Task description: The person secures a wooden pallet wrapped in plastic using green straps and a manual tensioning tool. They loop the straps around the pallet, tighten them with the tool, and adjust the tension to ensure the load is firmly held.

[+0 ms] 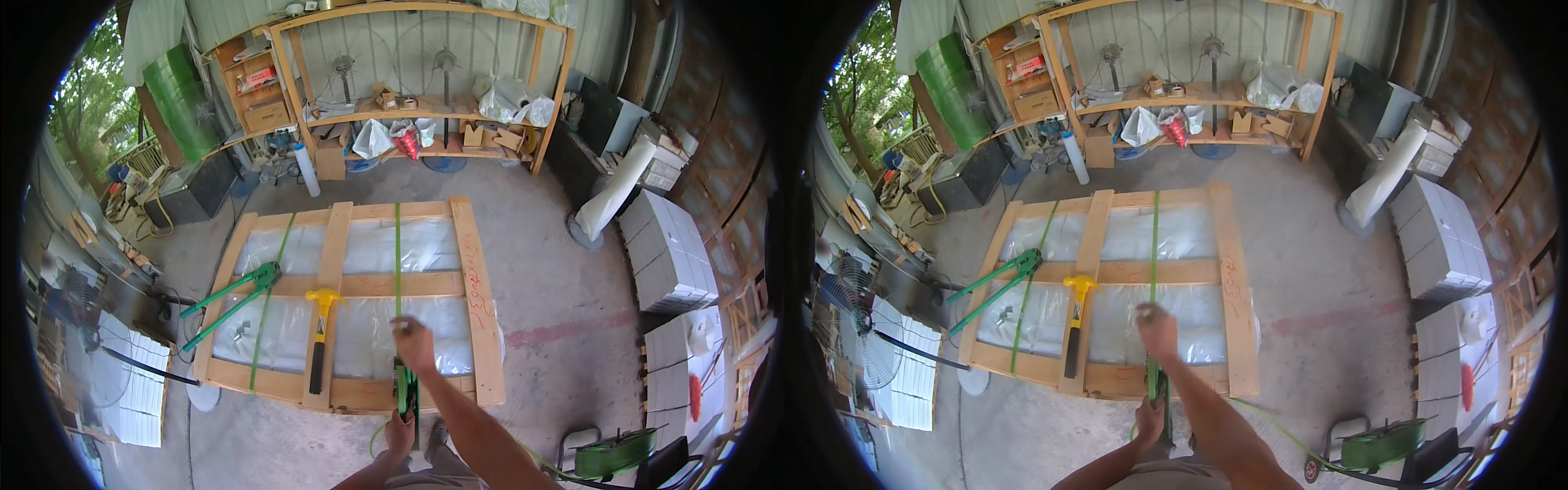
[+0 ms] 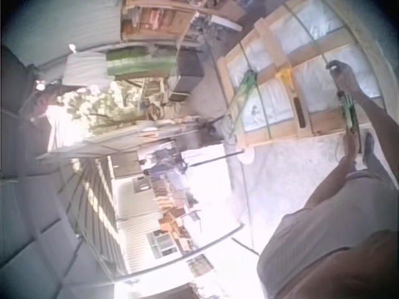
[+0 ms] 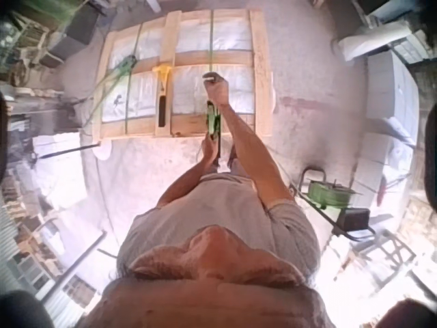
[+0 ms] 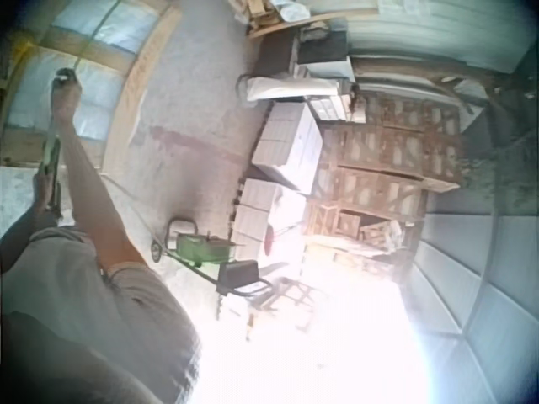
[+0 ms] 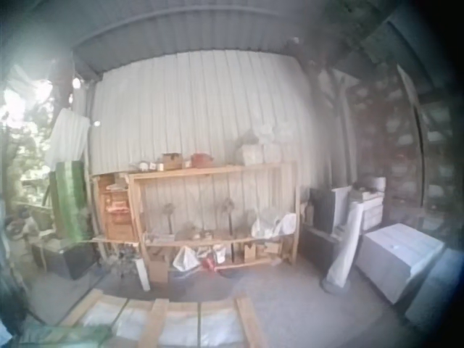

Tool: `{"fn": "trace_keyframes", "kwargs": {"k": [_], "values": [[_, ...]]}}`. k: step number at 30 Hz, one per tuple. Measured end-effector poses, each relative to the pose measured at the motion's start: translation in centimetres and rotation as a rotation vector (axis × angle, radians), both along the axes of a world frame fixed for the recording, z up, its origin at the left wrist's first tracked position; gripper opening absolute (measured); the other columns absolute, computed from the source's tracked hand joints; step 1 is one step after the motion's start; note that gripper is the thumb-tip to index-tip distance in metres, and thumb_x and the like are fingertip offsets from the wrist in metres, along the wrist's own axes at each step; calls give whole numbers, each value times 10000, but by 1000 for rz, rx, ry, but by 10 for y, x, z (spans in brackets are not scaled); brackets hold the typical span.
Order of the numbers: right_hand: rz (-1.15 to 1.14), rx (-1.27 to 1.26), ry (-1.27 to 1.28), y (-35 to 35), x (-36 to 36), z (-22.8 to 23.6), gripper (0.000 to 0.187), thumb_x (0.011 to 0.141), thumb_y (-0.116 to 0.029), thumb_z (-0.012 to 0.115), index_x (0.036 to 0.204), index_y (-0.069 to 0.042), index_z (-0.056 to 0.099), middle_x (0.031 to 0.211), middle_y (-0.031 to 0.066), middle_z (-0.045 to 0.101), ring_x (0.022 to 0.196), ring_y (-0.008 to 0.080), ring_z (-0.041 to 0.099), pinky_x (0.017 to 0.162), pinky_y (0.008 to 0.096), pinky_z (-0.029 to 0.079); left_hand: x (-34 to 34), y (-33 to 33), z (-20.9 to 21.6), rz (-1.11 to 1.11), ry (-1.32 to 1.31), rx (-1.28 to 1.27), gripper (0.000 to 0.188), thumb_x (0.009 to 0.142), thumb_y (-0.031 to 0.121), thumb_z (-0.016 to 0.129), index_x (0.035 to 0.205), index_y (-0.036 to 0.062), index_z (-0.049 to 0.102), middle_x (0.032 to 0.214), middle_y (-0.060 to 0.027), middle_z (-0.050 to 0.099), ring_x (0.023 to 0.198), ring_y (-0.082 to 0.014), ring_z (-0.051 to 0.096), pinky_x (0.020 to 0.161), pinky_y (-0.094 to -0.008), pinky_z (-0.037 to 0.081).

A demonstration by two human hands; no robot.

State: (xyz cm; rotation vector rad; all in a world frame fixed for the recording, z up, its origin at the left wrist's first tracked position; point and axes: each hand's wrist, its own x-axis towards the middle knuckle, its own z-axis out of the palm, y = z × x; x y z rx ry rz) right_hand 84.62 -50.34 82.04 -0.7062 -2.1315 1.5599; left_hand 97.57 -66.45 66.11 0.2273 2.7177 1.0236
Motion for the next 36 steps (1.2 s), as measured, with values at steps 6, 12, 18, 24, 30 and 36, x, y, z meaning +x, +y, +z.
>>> {"fn": "trace_keyframes", "kwargs": {"k": [6, 12, 18, 24, 30, 36], "values": [[-51, -64, 6, -44, 39, 20, 202, 868, -178, 581, 920, 9, 638, 676, 94, 618, 632, 138, 581, 592, 281, 462, -5, -6, -6, -29, -92, -30, 363, 858, 382, 536, 925, 25, 524, 660, -236, 604, 668, -439, 597, 595, -537, 456], [54, 340, 167, -81, 129, -16, 71, 827, -41, 581, 875, -18, 628, 776, 137, 619, 714, 227, 628, 663, 325, 494, -2, -16, -21, -228, 2, 154, 353, 861, 363, 517, 974, 28, 514, 660, -221, 610, 654, -420, 604, 596, -528, 462], [-113, -199, 99, -30, 5, 6, 149, 842, -66, 492, 844, 19, 614, 536, -14, 456, 462, 40, 382, 419, 235, 281, -13, -4, 7, -81, -136, 14, 366, 856, 372, 520, 959, 21, 512, 658, -238, 606, 652, -440, 598, 593, -545, 456], [-67, -221, -79, -50, 53, 32, 213, 830, -170, 580, 921, 12, 642, 748, 20, 605, 715, 88, 542, 650, 227, 434, -37, -26, 10, -272, -167, 86, 496, 876, 510, 480, 1046, 45, 513, 741, -252, 619, 726, -451, 596, 628, -547, 453], [-94, -901, 266, -58, 182, -7, 330, 888, -290, 536, 1013, 8, 603, 877, 85, 632, 847, 204, 608, 795, 331, 485, -117, -94, 30, -171, -391, 819, 386, 981, 369, 353, 969, 49, 570, 887, -86, 615, 765, -171, 585, 650, -314, 472], [-684, -852, 15, -51, 350, -95, 196, 856, -196, 576, 924, -14, 602, 727, 73, 601, 643, 194, 615, 617, 330, 536, -215, -123, 47, -8, 435, -266, 406, 863, 349, 543, 1095, 17, 527, 1026, -182, 558, 945, -385, 555, 825, -451, 448]]}}
